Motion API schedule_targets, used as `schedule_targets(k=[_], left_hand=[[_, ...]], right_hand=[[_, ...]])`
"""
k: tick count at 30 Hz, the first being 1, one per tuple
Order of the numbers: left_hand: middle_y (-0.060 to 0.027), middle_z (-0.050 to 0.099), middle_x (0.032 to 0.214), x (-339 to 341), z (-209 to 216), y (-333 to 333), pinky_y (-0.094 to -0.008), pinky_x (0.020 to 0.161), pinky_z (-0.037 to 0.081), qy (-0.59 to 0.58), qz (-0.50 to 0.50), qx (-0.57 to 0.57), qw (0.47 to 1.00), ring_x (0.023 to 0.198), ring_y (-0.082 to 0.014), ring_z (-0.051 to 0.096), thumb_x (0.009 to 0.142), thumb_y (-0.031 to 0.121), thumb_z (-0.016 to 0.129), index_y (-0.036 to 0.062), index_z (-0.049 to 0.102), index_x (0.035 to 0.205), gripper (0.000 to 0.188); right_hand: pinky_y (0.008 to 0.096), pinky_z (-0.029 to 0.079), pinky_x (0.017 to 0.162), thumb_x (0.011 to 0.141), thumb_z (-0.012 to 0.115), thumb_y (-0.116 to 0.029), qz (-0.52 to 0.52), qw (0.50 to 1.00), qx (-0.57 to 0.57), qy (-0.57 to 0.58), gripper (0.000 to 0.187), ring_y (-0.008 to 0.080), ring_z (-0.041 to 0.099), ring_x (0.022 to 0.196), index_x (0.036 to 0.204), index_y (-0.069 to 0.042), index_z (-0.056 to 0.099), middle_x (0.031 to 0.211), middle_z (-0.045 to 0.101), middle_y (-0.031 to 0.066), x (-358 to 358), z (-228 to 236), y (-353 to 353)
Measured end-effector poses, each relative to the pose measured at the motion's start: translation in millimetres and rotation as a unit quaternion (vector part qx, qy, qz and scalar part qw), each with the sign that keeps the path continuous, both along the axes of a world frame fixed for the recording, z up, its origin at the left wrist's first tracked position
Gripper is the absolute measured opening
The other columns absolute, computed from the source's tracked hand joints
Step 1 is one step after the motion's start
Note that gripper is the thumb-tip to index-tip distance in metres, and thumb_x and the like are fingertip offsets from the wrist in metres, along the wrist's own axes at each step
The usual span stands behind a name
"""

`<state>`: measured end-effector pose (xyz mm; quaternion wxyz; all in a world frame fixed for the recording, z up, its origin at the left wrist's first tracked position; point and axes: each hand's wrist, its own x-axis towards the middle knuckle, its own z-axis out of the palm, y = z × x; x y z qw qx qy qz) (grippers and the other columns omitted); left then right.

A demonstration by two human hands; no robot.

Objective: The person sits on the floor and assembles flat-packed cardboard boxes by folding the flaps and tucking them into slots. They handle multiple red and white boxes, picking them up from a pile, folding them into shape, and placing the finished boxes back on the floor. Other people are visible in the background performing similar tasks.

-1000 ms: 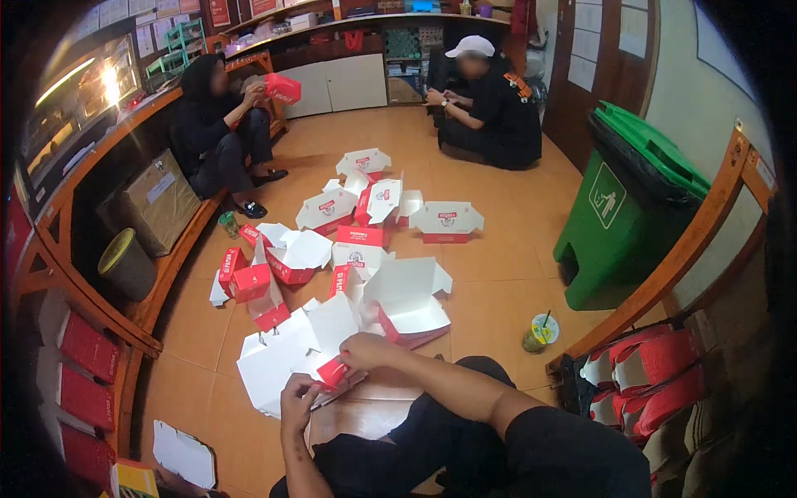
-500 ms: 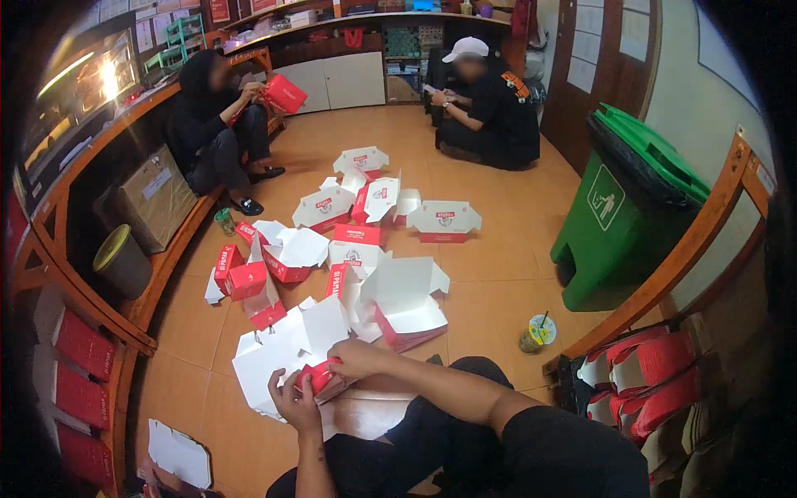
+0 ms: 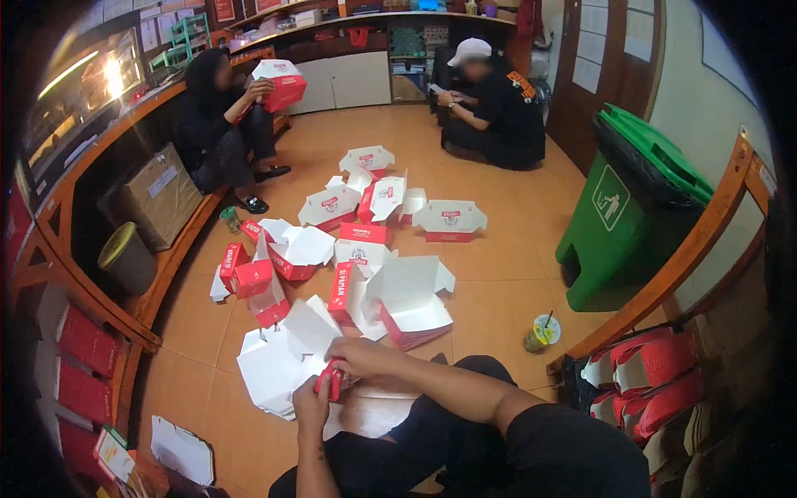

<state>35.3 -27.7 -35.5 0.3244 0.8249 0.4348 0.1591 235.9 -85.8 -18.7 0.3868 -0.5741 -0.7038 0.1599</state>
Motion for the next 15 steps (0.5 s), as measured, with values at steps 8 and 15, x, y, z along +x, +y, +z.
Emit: schedule_targets(k=[8,15], left_hand=[[-0.0105,0.059,0.057,-18,-22,21,-0.0362,0.044,0.044,-0.139,0.032,-0.133,0.981,0.042,-0.0185,0.055,0.097,0.038,0.056,-0.0007,0.069,0.085,0.042],[-0.0176,0.062,0.066,-19,-20,23,-0.042,0.06,0.047,-0.082,-0.012,-0.123,0.989,0.06,-0.0271,0.061,0.096,0.037,0.055,-0.0014,0.068,0.088,0.042]], right_hand=[[0.045,0.052,0.084,0.094,0.058,-0.025,-0.093,0.984,-0.123,0.084,0.037,0.0353,0.063,0.098,0.13,-0.018,0.059,0.121,0.049,0.0189,-1,-19,4],[0.0435,0.045,0.097,0.092,0.059,-0.022,-0.093,0.995,-0.016,0.015,0.036,0.0369,0.057,0.109,0.128,-0.016,0.059,0.138,0.041,0.022,-8,-34,21]])
